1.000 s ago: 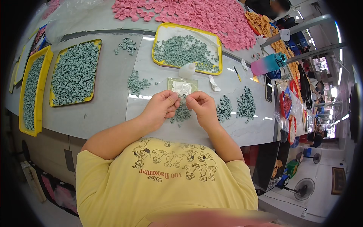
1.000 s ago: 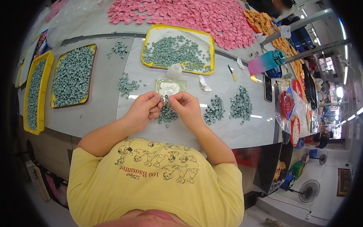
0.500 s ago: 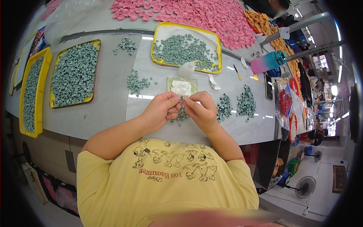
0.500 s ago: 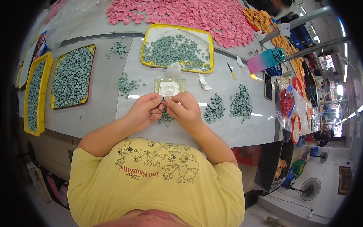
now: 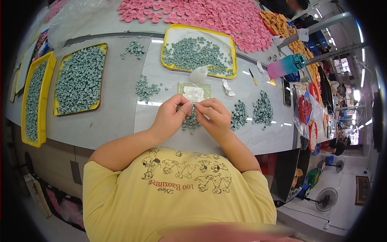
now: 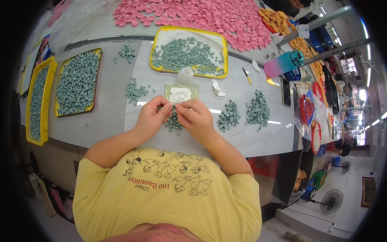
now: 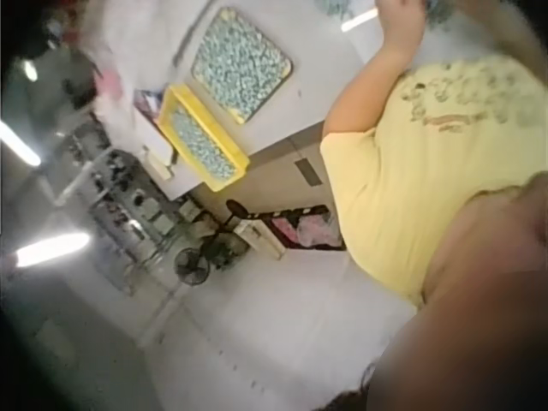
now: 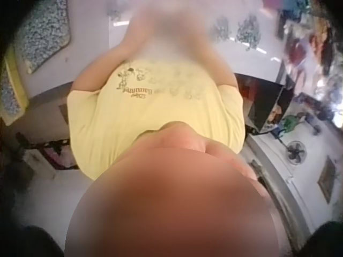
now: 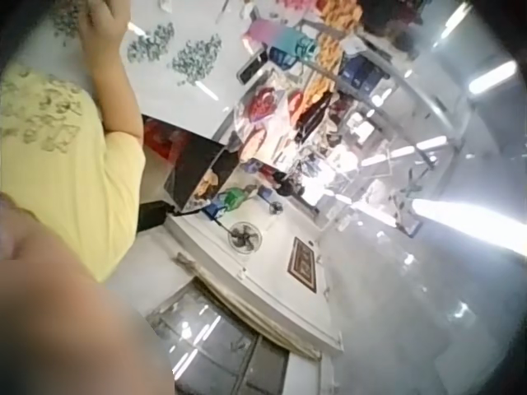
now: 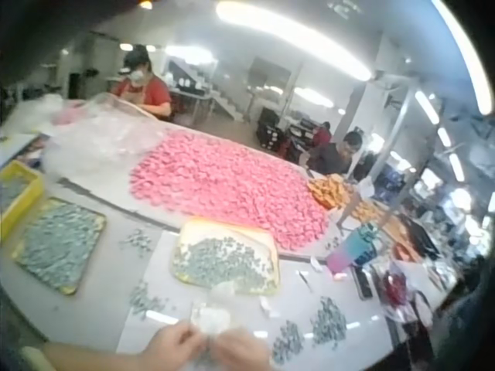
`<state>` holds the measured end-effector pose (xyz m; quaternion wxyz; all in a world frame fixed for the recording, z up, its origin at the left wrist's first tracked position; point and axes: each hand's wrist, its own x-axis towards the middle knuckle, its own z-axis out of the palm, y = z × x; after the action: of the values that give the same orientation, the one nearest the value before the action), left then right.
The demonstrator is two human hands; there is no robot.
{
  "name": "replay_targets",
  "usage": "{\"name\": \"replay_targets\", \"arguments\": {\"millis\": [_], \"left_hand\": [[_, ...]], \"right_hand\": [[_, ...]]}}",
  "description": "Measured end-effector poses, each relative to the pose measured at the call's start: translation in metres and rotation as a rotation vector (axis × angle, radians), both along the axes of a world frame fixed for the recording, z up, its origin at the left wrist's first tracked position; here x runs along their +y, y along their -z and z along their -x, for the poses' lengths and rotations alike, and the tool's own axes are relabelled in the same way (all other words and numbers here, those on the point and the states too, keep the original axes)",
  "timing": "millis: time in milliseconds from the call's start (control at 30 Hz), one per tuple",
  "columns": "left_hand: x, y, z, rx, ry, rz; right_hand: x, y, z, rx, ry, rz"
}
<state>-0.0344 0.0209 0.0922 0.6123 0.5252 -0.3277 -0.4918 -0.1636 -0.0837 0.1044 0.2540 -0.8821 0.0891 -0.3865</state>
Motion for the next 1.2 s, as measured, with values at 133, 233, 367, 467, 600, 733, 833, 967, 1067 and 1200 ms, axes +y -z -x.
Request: {"name": "replay_targets", "arguments": {"millis": [133,233,367,467,600,733,833,967,1067,1200], "left_hand": [[-0.002,0.005,0.003,-0.16,-0.038,0.042],[-0.006,0.005,0.007,-0.096,-0.005,-0.062],[-0.007,-0.002,0.009,-0.137,0.099,-0.173],[-0.01,-0.004,0.009,-0.15,0.156,-0.205],[-0.013,0.003,0.011,0.338,0.147,-0.22],[-0.018,0.002,0.013,0.493,0.127,-0.225],[-0.021,0.001,0.014,0.508,0.094,-0.229],[-0.022,-0.002,0.011,0.565,0.101,-0.254],[-0.021,-0.002,0.009,0.522,0.144,-0.293],[-0.019,0.006,0.01,0.491,0.137,-0.226]], "right_hand": [[-0.004,-0.006,0.003,0.051,-0.046,0.078],[-0.018,-0.016,0.015,0.253,-0.122,-0.175],[-0.05,-0.027,0.039,0.623,0.014,-0.221],[-0.079,-0.017,0.069,0.749,0.323,-0.134],[-0.094,-0.017,0.082,0.891,0.729,-0.017],[-0.106,-0.003,0.089,0.98,0.735,-0.109],[-0.109,0.002,0.088,0.972,0.671,-0.116],[-0.11,0.007,0.087,0.948,0.696,-0.08],[-0.109,0.005,0.085,0.933,0.661,-0.113],[-0.106,0.001,0.08,0.94,0.613,-0.179]]}}
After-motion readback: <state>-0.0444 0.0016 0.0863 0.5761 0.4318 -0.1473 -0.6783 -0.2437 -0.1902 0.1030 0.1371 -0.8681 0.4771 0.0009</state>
